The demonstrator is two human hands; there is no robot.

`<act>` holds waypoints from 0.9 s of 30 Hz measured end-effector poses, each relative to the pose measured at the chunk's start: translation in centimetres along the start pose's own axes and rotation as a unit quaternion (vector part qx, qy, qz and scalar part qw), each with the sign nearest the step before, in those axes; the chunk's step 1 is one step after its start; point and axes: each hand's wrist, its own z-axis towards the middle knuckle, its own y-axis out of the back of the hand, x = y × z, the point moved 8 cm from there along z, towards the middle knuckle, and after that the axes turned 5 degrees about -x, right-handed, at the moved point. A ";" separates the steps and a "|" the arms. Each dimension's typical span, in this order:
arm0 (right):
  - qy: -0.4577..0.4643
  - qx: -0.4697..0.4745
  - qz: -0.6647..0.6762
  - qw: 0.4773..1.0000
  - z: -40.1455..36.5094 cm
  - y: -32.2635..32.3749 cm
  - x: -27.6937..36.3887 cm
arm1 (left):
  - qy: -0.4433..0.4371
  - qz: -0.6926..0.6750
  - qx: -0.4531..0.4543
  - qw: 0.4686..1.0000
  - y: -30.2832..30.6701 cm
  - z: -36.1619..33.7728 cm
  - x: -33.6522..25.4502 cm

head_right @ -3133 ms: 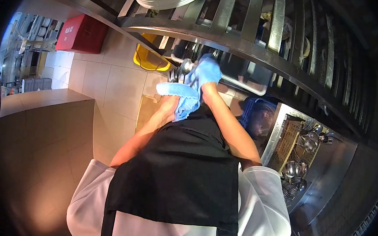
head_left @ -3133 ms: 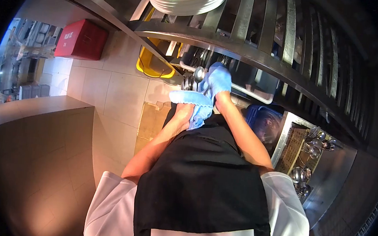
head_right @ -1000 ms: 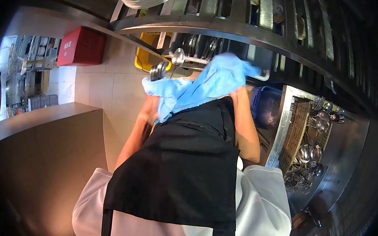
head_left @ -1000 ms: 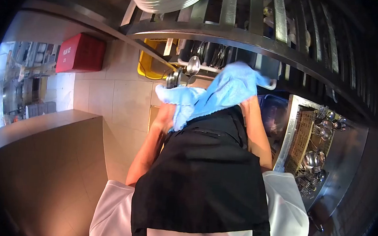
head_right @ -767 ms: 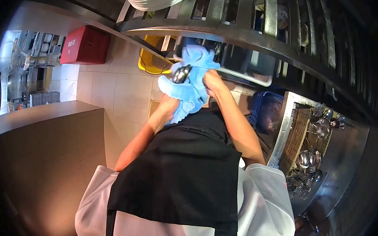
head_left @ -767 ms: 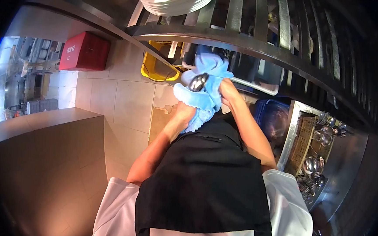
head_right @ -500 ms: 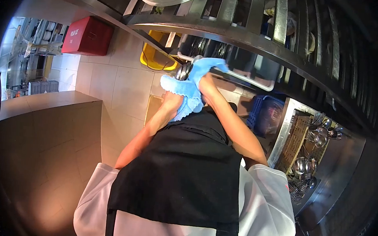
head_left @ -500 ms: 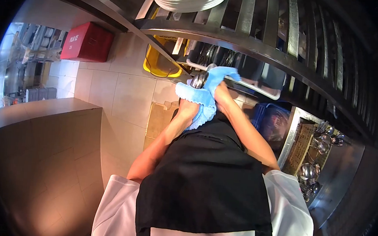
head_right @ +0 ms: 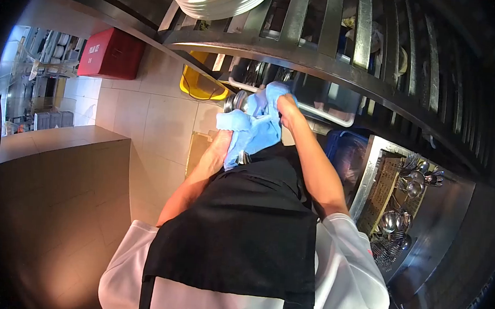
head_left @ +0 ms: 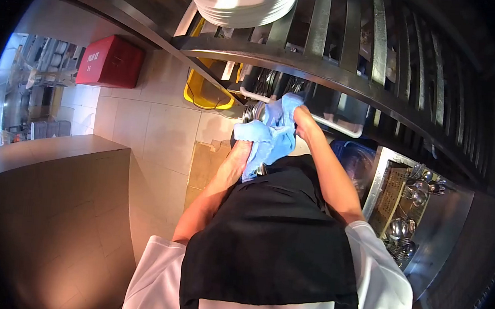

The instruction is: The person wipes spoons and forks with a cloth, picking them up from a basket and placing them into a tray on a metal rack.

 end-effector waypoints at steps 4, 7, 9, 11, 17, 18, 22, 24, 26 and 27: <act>0.061 0.075 0.083 0.992 -4.7 -3.9 0.9 | 0.002 -0.036 0.008 0.999 -0.7 0.6 -0.1; 0.158 0.042 -0.115 0.980 -3.0 -3.7 2.0 | -0.007 0.010 -0.001 1.000 -2.2 1.3 -0.3; 0.199 -0.044 -0.110 0.973 -2.4 -1.9 3.2 | -0.017 0.049 -0.009 0.999 -2.9 1.6 -1.4; 0.238 -0.127 -0.103 0.957 -2.6 -1.2 3.6 | -0.030 0.089 -0.019 0.995 -3.1 1.4 -2.8; 0.194 -0.060 0.056 0.978 -2.7 -2.0 2.0 | -0.009 0.084 -0.004 0.996 -4.0 -0.4 -2.1; 0.208 -0.061 0.053 0.975 -0.1 0.0 1.8 | -0.031 0.117 -0.005 0.993 -4.1 -0.8 -2.3; 0.173 -0.186 0.098 0.962 -0.2 -0.8 -2.1 | -0.082 0.199 -0.036 0.976 -3.4 -0.5 -3.1; 0.143 -0.183 0.131 0.964 -2.0 -2.3 -2.8 | -0.091 0.189 -0.061 0.976 -3.0 -0.5 -3.5; 0.125 -0.119 -0.048 0.984 -1.9 -2.3 -3.3 | -0.034 0.139 -0.045 0.989 -2.3 -0.2 -2.3; 0.123 -0.049 -0.062 0.989 -1.6 -2.2 -2.2 | -0.030 0.132 -0.047 0.990 -2.7 -0.7 -1.9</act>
